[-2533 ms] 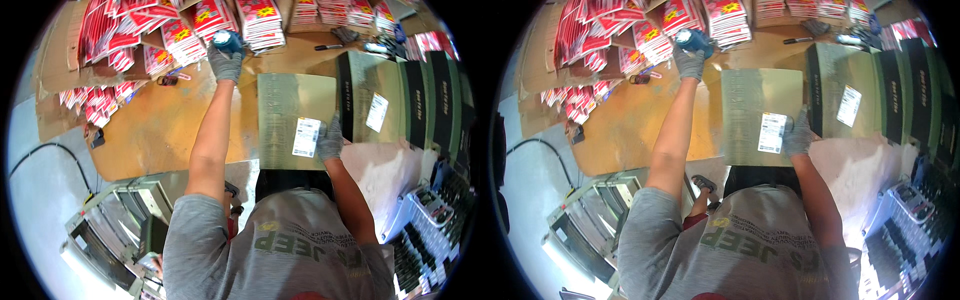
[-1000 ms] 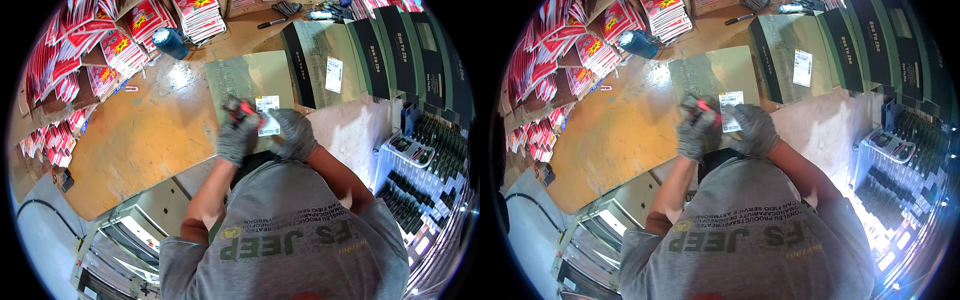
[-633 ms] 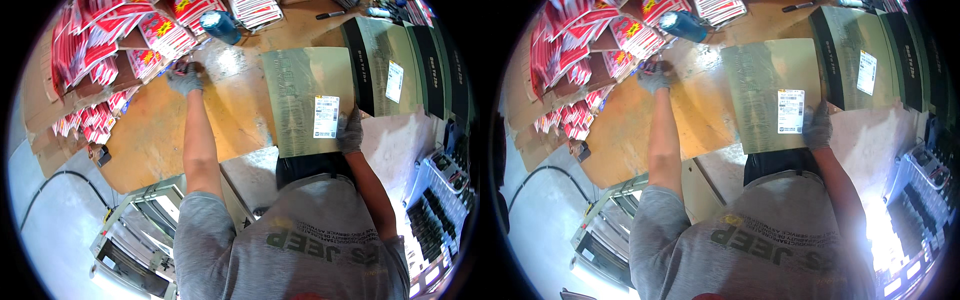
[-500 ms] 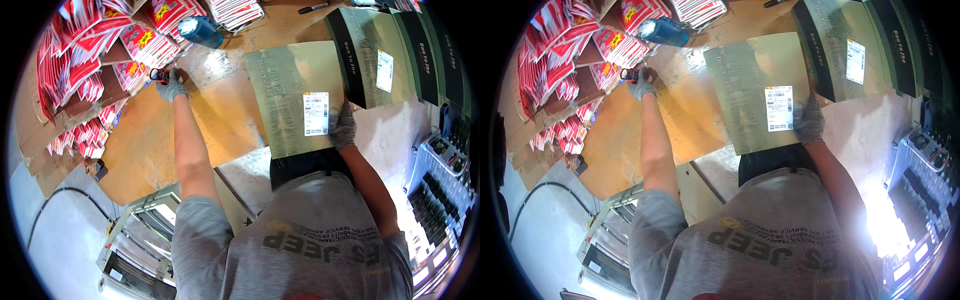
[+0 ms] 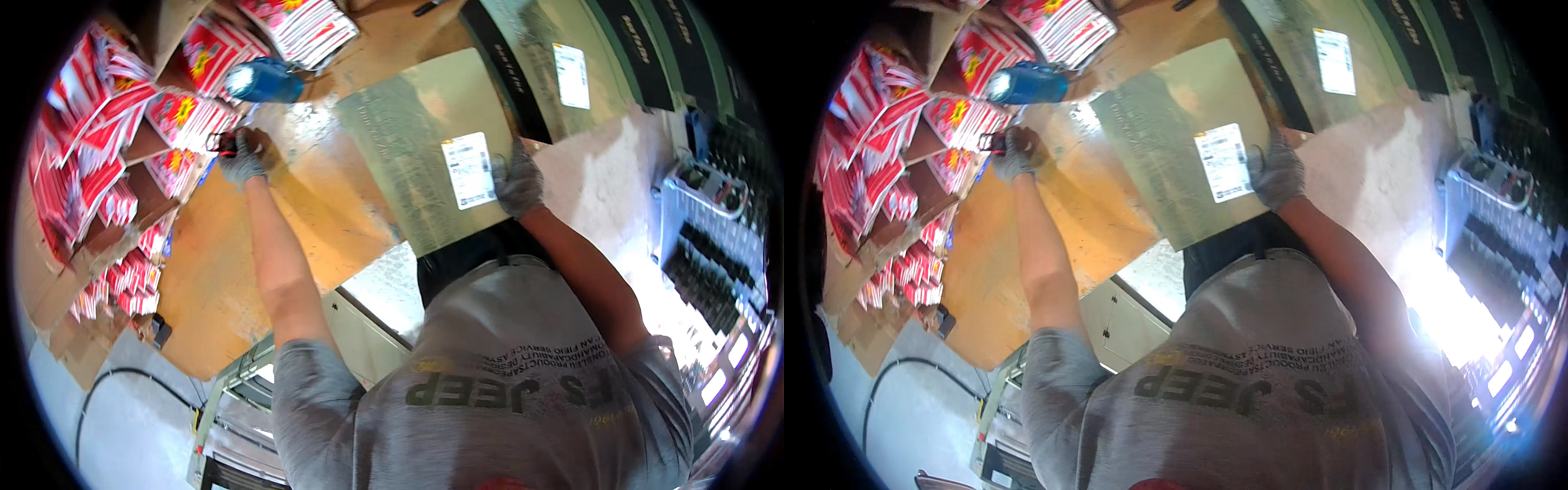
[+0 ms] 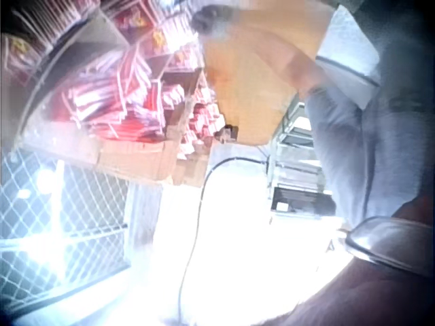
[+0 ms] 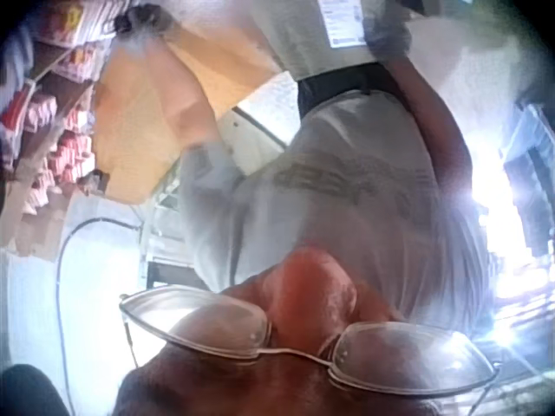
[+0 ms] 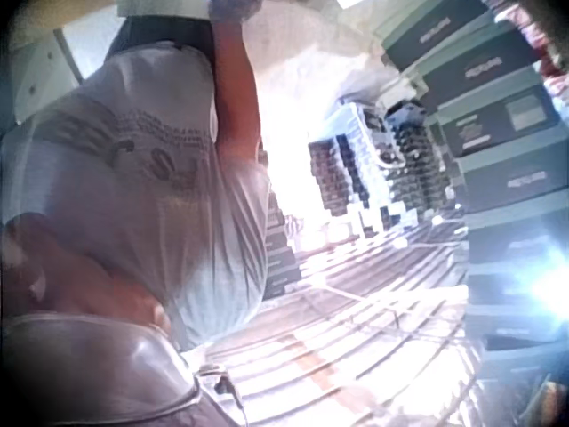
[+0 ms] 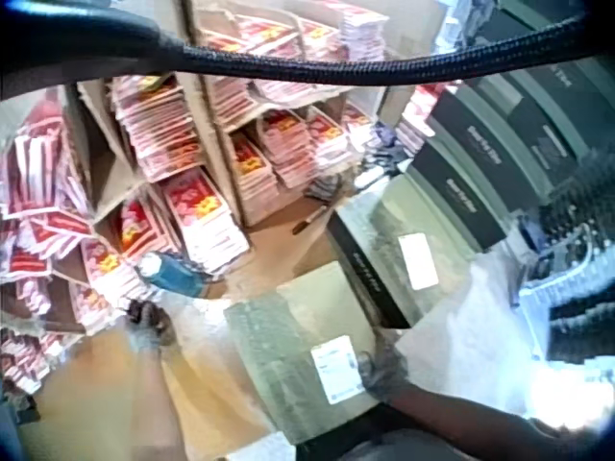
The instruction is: The person places shoes into cardboard boxes, wraps them in tissue paper, inserts a card, closes the lids, and stacks the completed boxes.
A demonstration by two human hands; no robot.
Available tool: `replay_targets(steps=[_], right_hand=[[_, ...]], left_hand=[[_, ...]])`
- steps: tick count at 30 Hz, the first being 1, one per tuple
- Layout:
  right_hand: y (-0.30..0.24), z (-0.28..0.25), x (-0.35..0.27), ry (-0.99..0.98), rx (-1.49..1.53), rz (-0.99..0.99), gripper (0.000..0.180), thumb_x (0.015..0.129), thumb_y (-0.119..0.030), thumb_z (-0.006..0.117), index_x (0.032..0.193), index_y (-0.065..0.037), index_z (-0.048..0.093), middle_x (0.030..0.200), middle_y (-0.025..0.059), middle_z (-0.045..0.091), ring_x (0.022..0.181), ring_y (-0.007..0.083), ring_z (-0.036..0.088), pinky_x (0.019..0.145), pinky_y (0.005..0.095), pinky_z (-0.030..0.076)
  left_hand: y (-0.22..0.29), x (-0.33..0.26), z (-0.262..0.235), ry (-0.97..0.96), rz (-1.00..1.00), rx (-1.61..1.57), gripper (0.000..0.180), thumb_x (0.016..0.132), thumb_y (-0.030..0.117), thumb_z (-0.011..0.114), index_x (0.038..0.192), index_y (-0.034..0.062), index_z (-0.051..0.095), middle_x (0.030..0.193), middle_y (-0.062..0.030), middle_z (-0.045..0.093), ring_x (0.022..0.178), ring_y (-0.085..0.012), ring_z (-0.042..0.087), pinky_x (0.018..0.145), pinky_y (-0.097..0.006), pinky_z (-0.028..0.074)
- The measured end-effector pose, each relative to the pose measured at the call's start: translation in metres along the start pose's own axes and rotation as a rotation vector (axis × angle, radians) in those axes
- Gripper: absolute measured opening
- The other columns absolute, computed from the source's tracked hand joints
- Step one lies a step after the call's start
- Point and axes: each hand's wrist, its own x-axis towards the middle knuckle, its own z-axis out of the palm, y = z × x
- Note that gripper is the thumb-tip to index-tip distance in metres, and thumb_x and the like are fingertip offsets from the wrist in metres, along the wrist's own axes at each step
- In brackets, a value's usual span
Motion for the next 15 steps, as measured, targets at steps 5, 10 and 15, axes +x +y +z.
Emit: replay_targets(steps=[5, 10, 15], right_hand=[[0.002, -0.001, -0.001, 0.032, 0.166, 0.056, 0.051, 0.098, -0.032, 0.052, 0.137, 0.000, 0.045, 0.112, 0.0272, 0.063, 0.101, 0.0456, 0.063, 0.086, 0.0509, 0.051], [-0.006, -0.011, 0.003, -0.058, 0.129, 0.109, 0.052, 0.094, -0.036, 0.054, 0.130, 0.001, 0.045, 0.115, 0.0284, 0.061, 0.103, 0.0453, 0.062, 0.087, 0.0530, 0.050], [-0.001, -0.006, 0.002, -0.071, 0.134, 0.117, 0.056, 0.094, -0.039, 0.053, 0.130, 0.002, 0.044, 0.115, 0.0293, 0.060, 0.104, 0.0466, 0.061, 0.088, 0.0543, 0.049]], left_hand=[[0.022, -0.046, 0.032, -0.096, 0.441, 0.146, 0.065, 0.073, 0.020, 0.089, 0.125, -0.0050, 0.059, 0.115, -0.0148, 0.068, 0.098, -0.0222, 0.066, 0.090, -0.035, 0.054], [-0.006, -0.029, 0.053, -0.244, 0.212, -0.362, 0.060, 0.076, -0.004, 0.081, 0.129, -0.0039, 0.053, 0.127, -0.0125, 0.065, 0.103, -0.0224, 0.065, 0.090, -0.036, 0.055], [0.004, -0.028, 0.047, -0.284, 0.160, -0.233, 0.069, 0.074, -0.003, 0.084, 0.134, -0.0036, 0.051, 0.130, -0.0140, 0.063, 0.108, -0.0235, 0.064, 0.096, -0.034, 0.053]])
